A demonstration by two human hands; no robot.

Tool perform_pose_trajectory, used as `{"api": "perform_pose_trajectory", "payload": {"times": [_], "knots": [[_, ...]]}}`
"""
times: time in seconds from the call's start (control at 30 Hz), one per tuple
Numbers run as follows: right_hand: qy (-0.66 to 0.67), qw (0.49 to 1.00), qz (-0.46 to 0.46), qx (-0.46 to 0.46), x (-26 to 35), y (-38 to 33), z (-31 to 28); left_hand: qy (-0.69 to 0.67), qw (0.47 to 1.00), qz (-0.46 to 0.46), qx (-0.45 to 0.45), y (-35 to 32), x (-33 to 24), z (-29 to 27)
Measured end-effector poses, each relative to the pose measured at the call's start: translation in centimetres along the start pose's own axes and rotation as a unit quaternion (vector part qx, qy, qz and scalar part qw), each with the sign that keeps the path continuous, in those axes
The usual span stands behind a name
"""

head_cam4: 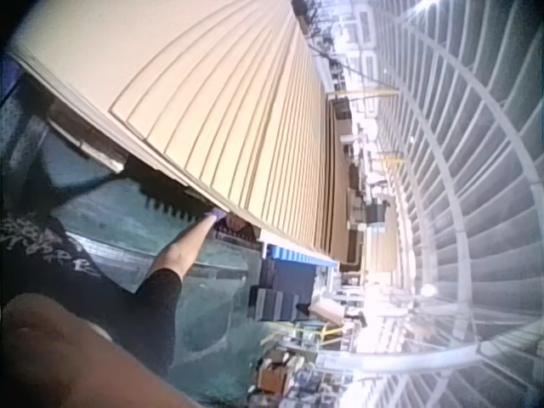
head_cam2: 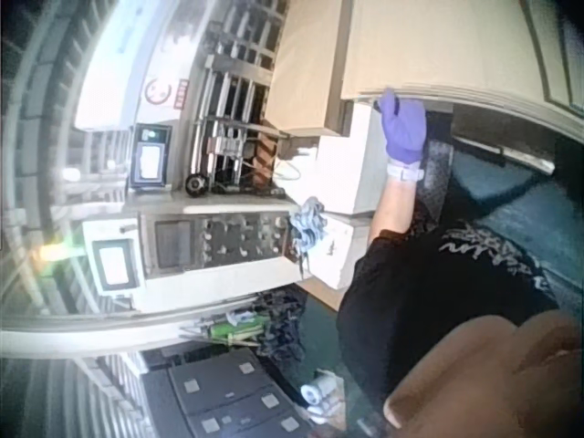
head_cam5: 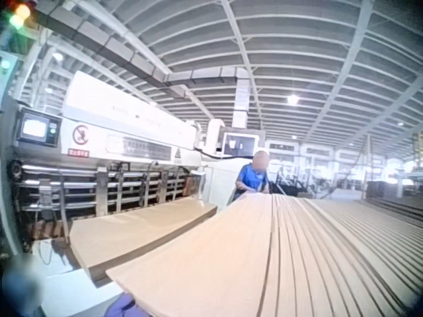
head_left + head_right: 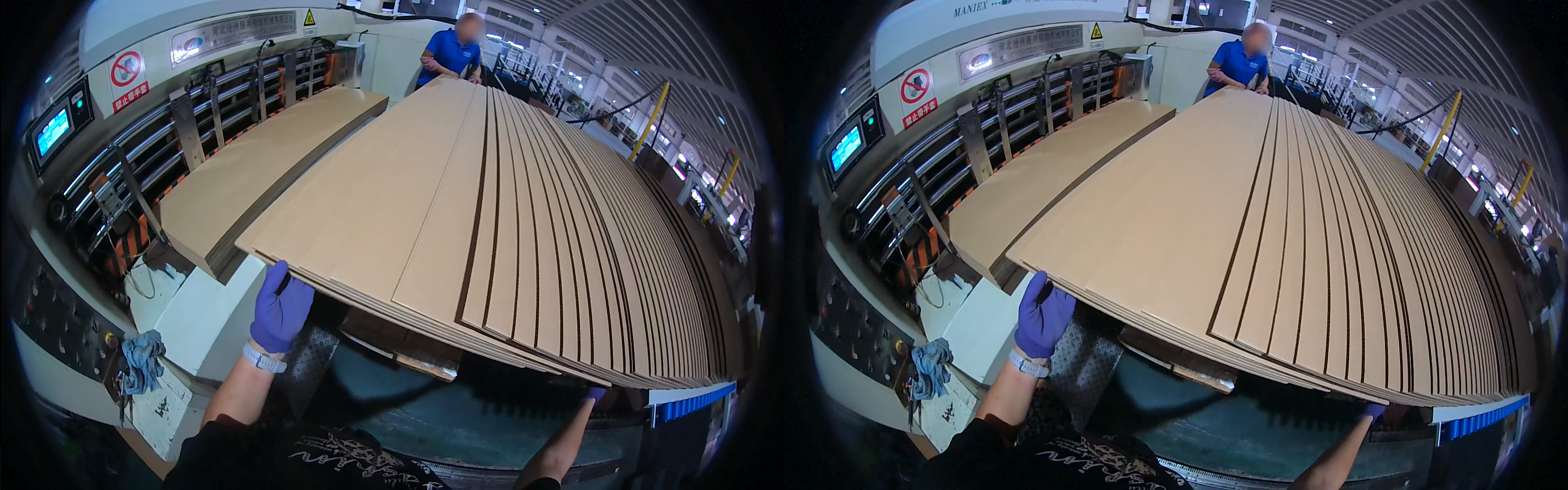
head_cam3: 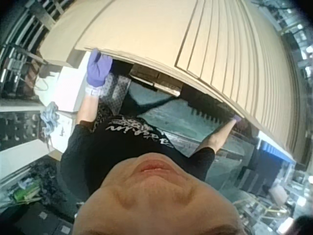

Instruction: The person picks up cardboard sheets from a stack and feeds them into a processing machine while a co-worker assists from the other side, and they press buttons on a control panel.

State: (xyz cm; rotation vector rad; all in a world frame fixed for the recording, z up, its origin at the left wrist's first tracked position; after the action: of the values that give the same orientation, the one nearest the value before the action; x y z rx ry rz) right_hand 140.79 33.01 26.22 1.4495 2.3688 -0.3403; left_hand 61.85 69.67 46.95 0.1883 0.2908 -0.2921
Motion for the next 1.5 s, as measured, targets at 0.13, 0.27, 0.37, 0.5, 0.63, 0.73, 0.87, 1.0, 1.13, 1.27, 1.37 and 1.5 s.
{"api": "perform_pose_trajectory", "payload": {"times": [0.13, 0.27, 0.37, 0.5, 0.63, 0.73, 0.87, 1.0, 1.13, 1.27, 1.37, 1.5], "knots": [[-0.003, 1.0, -0.006, 0.0, 0.6, -1.1, -0.2, -0.043, 0.999, -0.025, -0.003, -0.3, -0.7, -1.1], [-0.018, 1.0, -0.021, 0.003, 2.2, -1.7, 0.9, -0.034, 0.999, -0.02, -0.011, 0.0, -1.4, -2.0], [-0.037, 0.999, -0.022, -0.001, 2.0, -2.0, 1.0, -0.005, 0.998, -0.057, 0.04, 0.4, -1.5, -0.2], [-0.033, 0.999, -0.023, 0.002, 2.0, -3.0, 0.4, 0.04, 0.988, -0.079, 0.128, 1.0, -2.4, 3.5], [-0.005, 0.999, -0.035, 0.006, 4.2, -4.4, -0.8, 0.274, 0.949, 0.097, 0.125, 1.4, -4.9, 2.4], [0.001, 0.999, -0.037, 0.002, 5.1, -4.9, -2.0, 0.503, 0.809, 0.274, 0.131, 1.6, -5.8, 0.0], [0.007, 1.0, -0.029, -0.001, 4.2, -6.1, -3.5, 0.18, 0.978, 0.058, 0.093, 1.6, -4.5, 2.0], [0.015, 0.999, -0.034, 0.005, 4.7, -7.1, -4.2, 0.107, 0.964, 0.019, 0.243, 2.3, -3.3, -2.5], [0.031, 0.998, -0.045, 0.005, 5.3, -8.2, -4.7, 0.742, 0.668, 0.048, 0.024, 2.2, -4.8, -5.8], [0.037, 0.997, -0.055, 0.032, 7.8, -9.6, -4.4, 0.267, 0.963, -0.006, 0.041, 0.8, -5.0, 0.7], [-0.082, 0.987, -0.087, -0.107, 8.0, -10.1, -4.4, 0.112, 0.992, -0.015, 0.063, 0.9, -4.8, 2.7], [-0.055, 0.995, -0.071, -0.044, 7.7, -8.7, -4.2, 0.442, 0.847, 0.238, 0.176, 0.4, -7.5, 0.4]]}}
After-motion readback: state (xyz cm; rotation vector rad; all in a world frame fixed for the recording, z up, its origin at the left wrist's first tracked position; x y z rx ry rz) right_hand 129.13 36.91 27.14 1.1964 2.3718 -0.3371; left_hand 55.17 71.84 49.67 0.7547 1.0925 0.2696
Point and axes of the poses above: each hand's wrist, its own y-axis towards the middle knuckle, its own z-axis out of the palm, x = y × z, the point moved 5 cm from there along y, towards the middle knuckle, and after that the axes turned 3 degrees about y, right-handed, at the moved point
